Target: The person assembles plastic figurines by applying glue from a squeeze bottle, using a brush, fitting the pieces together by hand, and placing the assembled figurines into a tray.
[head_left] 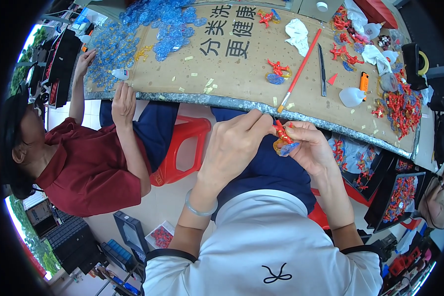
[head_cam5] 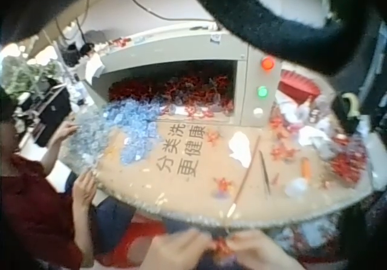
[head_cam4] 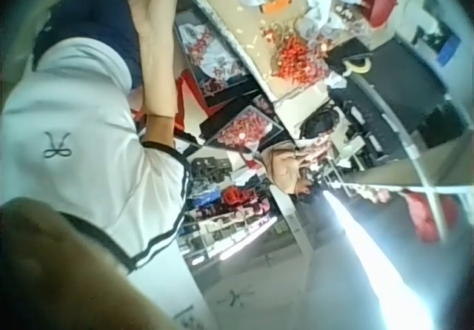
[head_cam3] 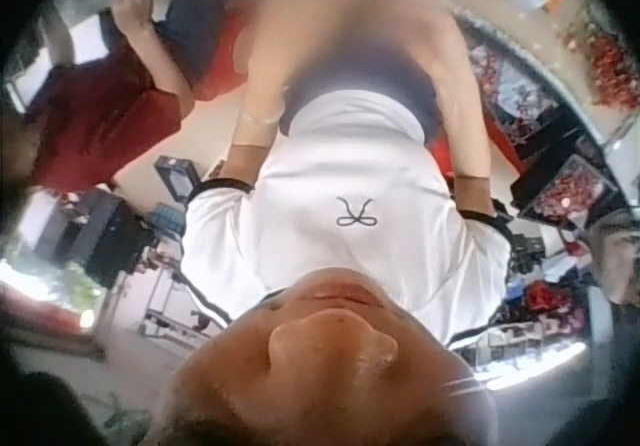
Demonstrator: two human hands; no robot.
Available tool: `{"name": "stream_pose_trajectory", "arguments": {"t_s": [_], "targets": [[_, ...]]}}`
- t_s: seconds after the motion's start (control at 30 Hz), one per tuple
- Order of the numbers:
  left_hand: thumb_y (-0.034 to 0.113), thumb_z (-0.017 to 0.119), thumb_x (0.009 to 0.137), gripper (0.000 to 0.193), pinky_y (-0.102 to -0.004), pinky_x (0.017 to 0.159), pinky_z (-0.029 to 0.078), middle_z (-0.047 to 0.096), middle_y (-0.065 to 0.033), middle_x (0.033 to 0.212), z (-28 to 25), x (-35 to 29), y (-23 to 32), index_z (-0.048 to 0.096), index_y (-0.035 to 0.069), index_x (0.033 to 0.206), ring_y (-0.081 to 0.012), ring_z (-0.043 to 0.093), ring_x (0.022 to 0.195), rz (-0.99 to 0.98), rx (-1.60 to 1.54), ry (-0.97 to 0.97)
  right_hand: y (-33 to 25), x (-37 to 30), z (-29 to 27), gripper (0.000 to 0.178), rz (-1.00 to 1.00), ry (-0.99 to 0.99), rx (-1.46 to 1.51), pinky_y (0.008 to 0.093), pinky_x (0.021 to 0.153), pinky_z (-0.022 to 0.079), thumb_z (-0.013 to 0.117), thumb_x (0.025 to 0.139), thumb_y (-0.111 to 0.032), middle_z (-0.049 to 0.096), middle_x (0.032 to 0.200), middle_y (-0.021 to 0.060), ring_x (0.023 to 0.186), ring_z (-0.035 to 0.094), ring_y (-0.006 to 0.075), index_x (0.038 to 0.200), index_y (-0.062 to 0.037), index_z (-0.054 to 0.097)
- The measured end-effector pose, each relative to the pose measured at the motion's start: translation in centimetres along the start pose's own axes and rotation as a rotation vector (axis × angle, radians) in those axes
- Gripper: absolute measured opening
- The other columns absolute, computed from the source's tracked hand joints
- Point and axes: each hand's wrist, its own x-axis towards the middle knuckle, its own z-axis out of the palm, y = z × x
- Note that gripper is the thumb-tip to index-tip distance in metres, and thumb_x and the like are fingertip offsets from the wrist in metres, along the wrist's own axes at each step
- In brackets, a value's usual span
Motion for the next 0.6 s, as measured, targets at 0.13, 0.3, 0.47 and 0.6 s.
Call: {"name": "stream_pose_trajectory", "arguments": {"t_s": [0.13,0.3,0.47,0.6], "targets": [[0.007,0.065,0.073,0.014,-0.0329,0.045,0.044,0.051,-0.0060,0.070,0.10,-0.14,-0.32,0.053,0.005,0.080,-0.0204,0.059,0.058,0.053,0.022,-0.002,0.12,-0.09,0.25,0.017,0.018,0.018,0.055,0.0272,0.065,0.051,0.061,0.084,-0.010,0.067,0.089,0.0151,0.070,0.062,0.0136,0.092,0.0052,0.063],[0.008,0.065,0.073,0.015,-0.0322,0.045,0.044,0.052,-0.0057,0.071,-0.06,-0.34,-0.42,0.054,0.005,0.081,-0.0198,0.058,0.057,0.073,0.015,-0.003,0.05,-0.39,0.60,0.015,-0.106,0.045,-0.197,0.0257,0.071,0.051,0.063,0.085,-0.009,0.067,0.084,0.0106,0.074,0.064,0.0129,0.091,0.0038,0.065],[0.000,0.072,0.067,0.022,-0.0291,0.044,0.045,0.055,-0.0065,0.065,0.02,-0.19,-0.52,0.062,-0.002,0.086,-0.0204,0.058,0.054,0.103,-0.018,0.065,0.16,-0.73,0.54,0.013,-0.254,0.082,-0.363,0.0234,0.071,0.050,0.068,0.081,-0.006,0.068,0.082,0.0089,0.073,0.063,0.0102,0.092,0.0023,0.066],[0.000,0.072,0.066,0.023,-0.0284,0.044,0.043,0.055,-0.0064,0.065,-0.09,-0.19,-0.48,0.063,-0.002,0.087,-0.0193,0.058,0.053,0.109,-0.017,0.068,0.26,-0.93,0.95,0.014,-0.351,0.101,-0.450,0.0219,0.069,0.050,0.070,0.079,-0.003,0.068,0.082,0.0083,0.074,0.063,0.0087,0.091,0.0032,0.066]]}}
